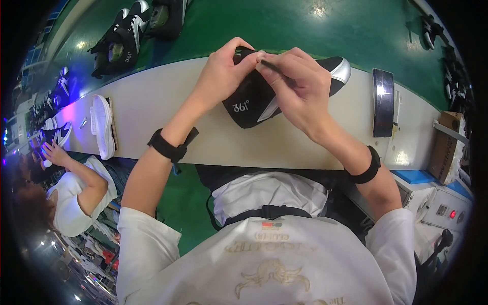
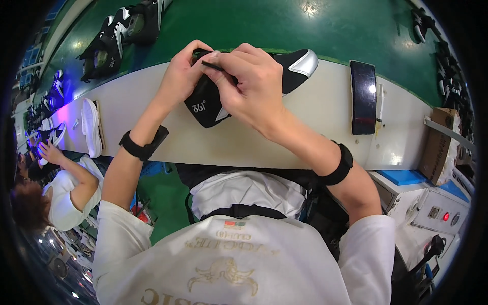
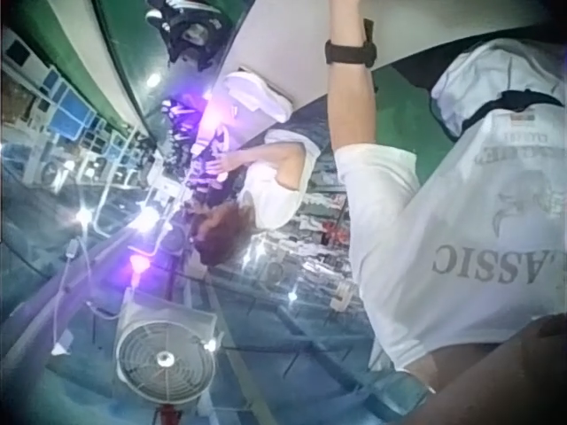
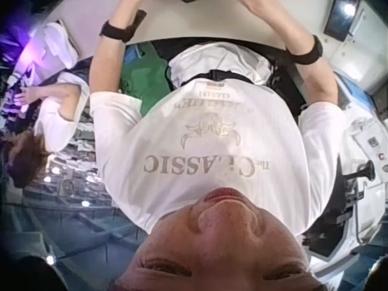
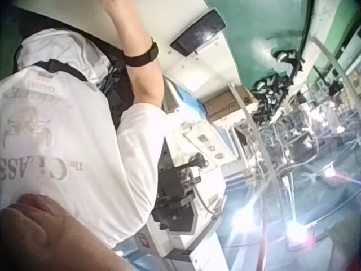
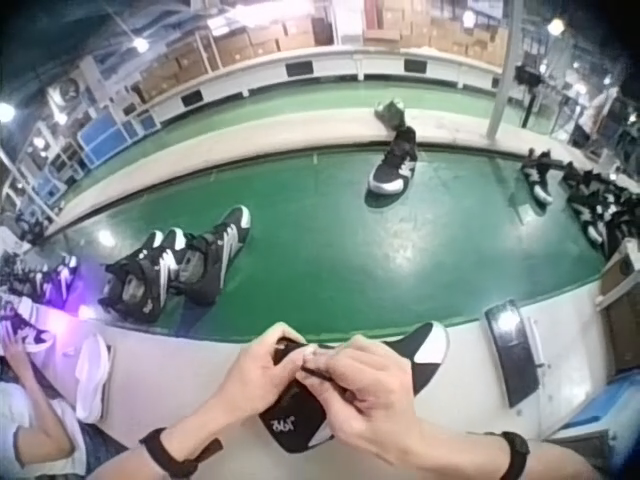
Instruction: Inserting shoe lasts into sneakers on a factory assembly line.
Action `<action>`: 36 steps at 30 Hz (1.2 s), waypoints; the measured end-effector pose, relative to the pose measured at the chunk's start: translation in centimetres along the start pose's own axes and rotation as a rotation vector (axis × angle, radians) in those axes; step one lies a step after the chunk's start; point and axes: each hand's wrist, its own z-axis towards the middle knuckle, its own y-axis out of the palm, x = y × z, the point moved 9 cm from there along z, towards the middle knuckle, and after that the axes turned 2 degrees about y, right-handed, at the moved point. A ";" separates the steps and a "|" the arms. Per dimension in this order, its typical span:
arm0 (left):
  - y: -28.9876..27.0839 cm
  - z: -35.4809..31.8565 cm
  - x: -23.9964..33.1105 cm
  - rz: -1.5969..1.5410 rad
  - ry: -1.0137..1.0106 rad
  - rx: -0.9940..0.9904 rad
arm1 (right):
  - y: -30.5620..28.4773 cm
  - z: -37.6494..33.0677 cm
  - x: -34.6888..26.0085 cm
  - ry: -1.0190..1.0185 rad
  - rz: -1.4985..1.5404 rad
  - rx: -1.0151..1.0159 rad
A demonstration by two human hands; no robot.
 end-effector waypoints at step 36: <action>5.5 -15.2 10.0 0.421 0.533 0.215 | -8.5 -14.4 -2.8 0.382 -0.173 -0.137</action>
